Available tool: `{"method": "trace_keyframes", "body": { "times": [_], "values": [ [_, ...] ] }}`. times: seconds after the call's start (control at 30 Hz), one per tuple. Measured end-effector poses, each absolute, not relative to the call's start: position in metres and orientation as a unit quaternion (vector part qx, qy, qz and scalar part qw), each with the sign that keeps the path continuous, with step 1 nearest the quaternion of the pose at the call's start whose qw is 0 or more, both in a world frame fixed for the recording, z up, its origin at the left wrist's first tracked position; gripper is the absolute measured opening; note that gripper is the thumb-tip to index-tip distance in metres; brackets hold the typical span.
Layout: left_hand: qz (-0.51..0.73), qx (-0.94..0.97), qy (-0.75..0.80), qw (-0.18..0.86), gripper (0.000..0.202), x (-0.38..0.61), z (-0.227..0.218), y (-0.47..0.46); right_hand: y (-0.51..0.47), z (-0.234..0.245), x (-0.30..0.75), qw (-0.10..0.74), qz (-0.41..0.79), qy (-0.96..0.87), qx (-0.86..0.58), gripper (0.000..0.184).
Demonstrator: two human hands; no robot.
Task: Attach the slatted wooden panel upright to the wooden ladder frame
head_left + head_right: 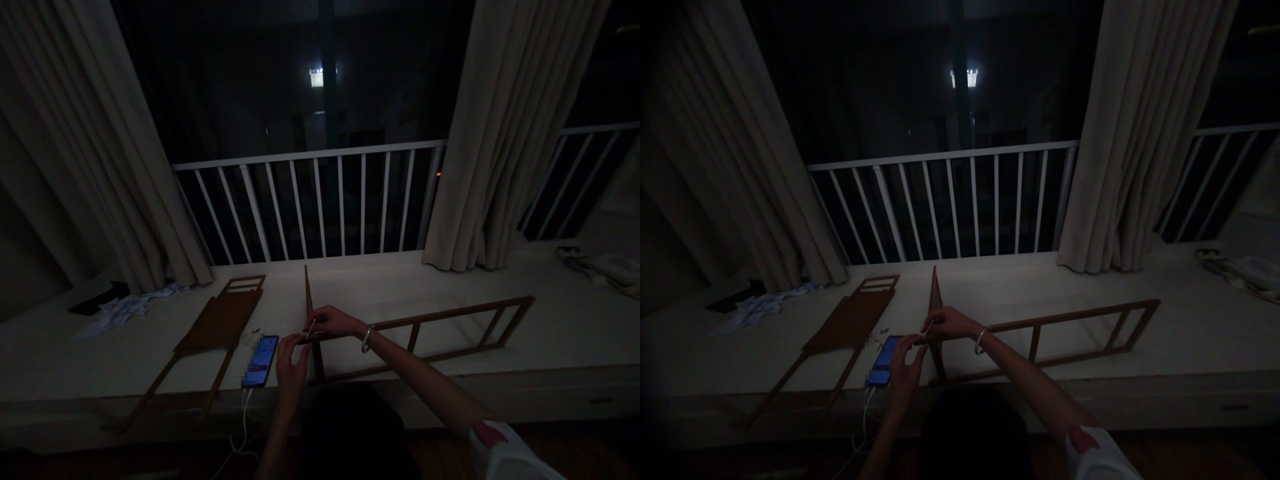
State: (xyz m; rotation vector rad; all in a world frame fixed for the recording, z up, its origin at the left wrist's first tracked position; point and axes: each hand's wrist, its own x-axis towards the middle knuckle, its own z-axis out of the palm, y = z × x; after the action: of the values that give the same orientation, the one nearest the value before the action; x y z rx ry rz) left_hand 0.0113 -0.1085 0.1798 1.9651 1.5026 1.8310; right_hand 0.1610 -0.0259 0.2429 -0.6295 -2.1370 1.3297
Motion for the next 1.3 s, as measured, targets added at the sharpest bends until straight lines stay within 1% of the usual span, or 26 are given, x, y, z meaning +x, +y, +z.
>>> {"method": "trace_keyframes", "body": {
  "times": [0.07,0.17,0.23,0.33,0.43,0.57,0.67,0.73,0.83,0.97,1.17,1.3],
  "values": [
    [0.590,0.639,0.491,0.041,0.019,0.010,0.180,-0.107,-0.025,0.241,0.160,0.276,0.473,-0.802,-0.238,0.020],
    [0.587,0.649,0.482,0.041,0.018,0.008,0.179,-0.105,-0.025,0.239,0.159,0.270,0.443,-0.814,-0.261,0.023],
    [0.586,0.656,0.474,0.027,0.016,0.006,0.177,-0.104,-0.023,0.239,0.159,0.263,0.432,-0.820,-0.268,0.025],
    [0.588,0.656,0.473,-0.004,0.016,0.006,0.172,-0.103,-0.018,0.240,0.158,0.261,0.428,-0.826,-0.257,0.023],
    [0.596,0.649,0.472,-0.041,0.013,0.006,0.166,-0.099,-0.011,0.240,0.157,0.256,0.447,-0.822,-0.243,0.022],
    [0.574,0.654,0.480,-0.110,0.012,0.003,0.160,-0.089,0.003,0.241,0.155,0.254,0.502,-0.792,-0.237,0.031],
    [0.547,0.663,0.486,-0.157,0.016,0.001,0.158,-0.081,0.016,0.240,0.152,0.227,0.545,-0.774,-0.231,0.037],
    [0.542,0.663,0.485,-0.179,0.018,-0.001,0.158,-0.075,0.027,0.240,0.150,0.204,0.552,-0.777,-0.225,0.036],
    [0.551,0.657,0.473,-0.199,0.014,-0.003,0.157,-0.067,0.044,0.243,0.145,0.172,0.554,-0.788,-0.205,0.033],
    [0.562,0.654,0.467,-0.195,0.012,-0.007,0.154,-0.059,0.064,0.249,0.136,0.127,0.564,-0.795,-0.183,0.028],
    [0.558,0.665,0.468,-0.163,0.020,-0.019,0.137,-0.046,0.086,0.248,0.124,0.062,0.597,-0.780,-0.179,0.025],
    [0.560,0.670,0.476,-0.103,0.025,-0.026,0.117,-0.033,0.096,0.243,0.122,0.060,0.564,-0.802,-0.189,0.022]
  ]
}}
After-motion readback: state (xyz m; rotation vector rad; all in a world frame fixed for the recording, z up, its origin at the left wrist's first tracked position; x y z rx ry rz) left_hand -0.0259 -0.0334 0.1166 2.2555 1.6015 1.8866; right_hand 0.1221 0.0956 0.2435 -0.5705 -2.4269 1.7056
